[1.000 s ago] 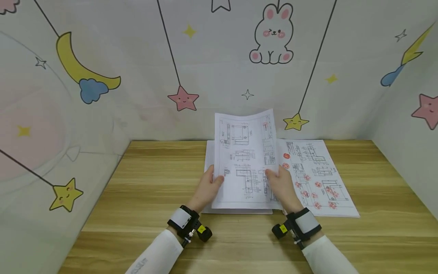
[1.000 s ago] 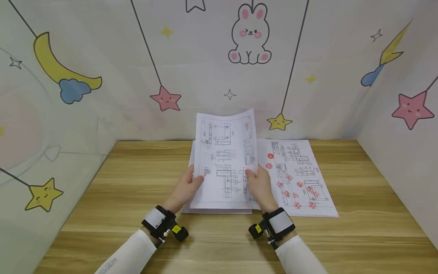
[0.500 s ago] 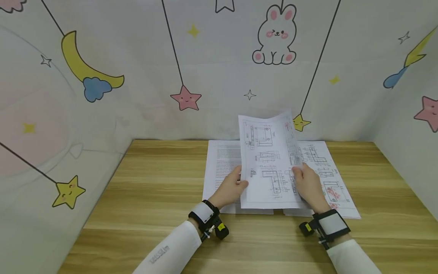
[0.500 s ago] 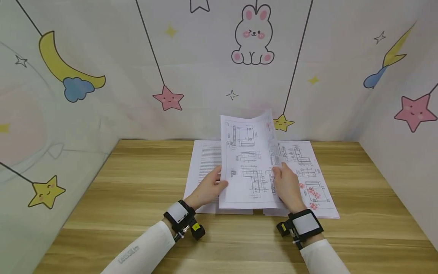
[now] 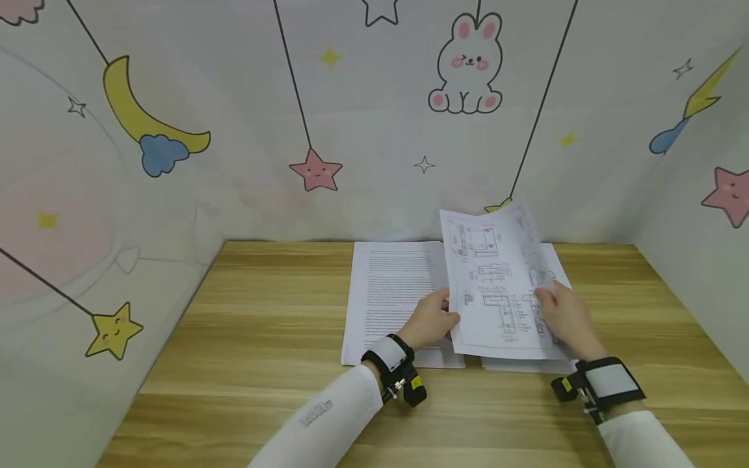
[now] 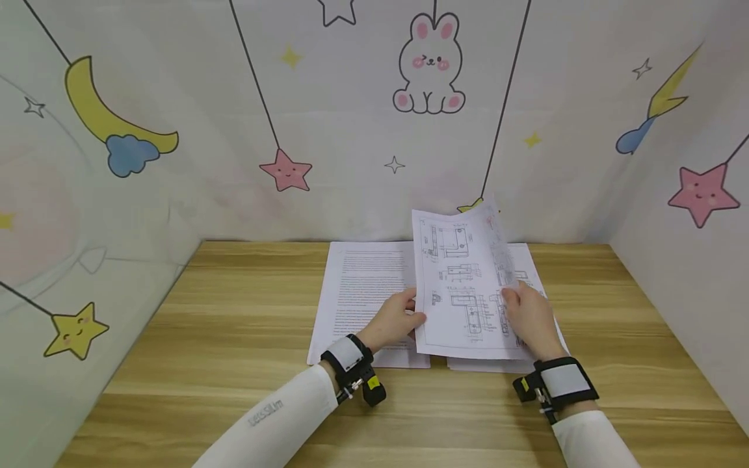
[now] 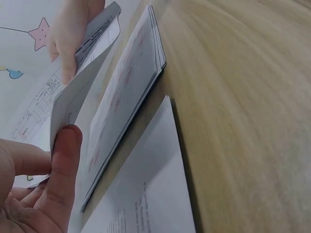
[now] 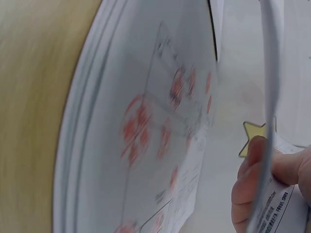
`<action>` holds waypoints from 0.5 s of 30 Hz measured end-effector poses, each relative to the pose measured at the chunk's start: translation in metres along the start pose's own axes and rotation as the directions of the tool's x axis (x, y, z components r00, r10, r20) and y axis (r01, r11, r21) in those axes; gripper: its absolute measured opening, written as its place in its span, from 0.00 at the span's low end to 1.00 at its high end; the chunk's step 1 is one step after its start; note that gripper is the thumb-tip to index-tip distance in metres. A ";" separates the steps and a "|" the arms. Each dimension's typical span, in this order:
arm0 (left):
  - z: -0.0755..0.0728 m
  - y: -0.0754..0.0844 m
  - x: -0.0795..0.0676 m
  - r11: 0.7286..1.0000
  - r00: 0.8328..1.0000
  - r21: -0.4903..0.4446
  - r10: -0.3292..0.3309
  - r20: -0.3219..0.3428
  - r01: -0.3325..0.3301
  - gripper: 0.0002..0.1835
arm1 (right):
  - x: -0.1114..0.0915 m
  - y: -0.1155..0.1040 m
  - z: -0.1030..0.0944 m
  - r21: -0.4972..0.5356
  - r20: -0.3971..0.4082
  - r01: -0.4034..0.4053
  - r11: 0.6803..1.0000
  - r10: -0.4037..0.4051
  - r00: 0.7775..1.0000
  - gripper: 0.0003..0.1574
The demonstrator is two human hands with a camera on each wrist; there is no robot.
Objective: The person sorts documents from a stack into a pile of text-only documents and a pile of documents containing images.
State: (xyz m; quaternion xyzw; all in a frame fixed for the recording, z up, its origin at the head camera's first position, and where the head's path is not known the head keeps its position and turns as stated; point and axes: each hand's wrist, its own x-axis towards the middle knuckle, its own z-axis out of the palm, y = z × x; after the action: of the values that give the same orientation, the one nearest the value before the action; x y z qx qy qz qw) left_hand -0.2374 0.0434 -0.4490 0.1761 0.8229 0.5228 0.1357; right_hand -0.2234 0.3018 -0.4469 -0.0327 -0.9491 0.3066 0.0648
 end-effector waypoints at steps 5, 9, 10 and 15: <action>0.014 0.001 0.008 0.998 1.000 0.066 -0.010 -0.008 0.010 0.11 | -0.001 0.016 -0.005 0.000 0.026 -0.054 0.999 0.054 0.998 0.27; 0.025 0.003 0.013 0.994 0.998 0.094 -0.057 -0.009 0.057 0.07 | -0.002 0.025 -0.008 0.012 0.046 -0.123 0.992 0.123 0.991 0.31; 0.028 0.003 0.014 0.993 0.998 0.103 -0.062 -0.010 0.062 0.06 | -0.003 0.026 -0.008 0.013 0.048 -0.140 0.990 0.139 0.989 0.33; 0.040 0.005 0.020 0.980 0.997 0.188 -0.063 -0.034 0.068 0.07 | -0.004 0.032 -0.012 0.016 0.037 -0.187 0.982 0.187 0.982 0.34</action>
State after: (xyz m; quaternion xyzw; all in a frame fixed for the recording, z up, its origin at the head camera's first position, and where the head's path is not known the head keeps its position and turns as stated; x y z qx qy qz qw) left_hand -0.2378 0.0866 -0.4616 0.1536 0.8760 0.4401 0.1240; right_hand -0.2174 0.3343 -0.4565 -0.1157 -0.9398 0.3209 0.0193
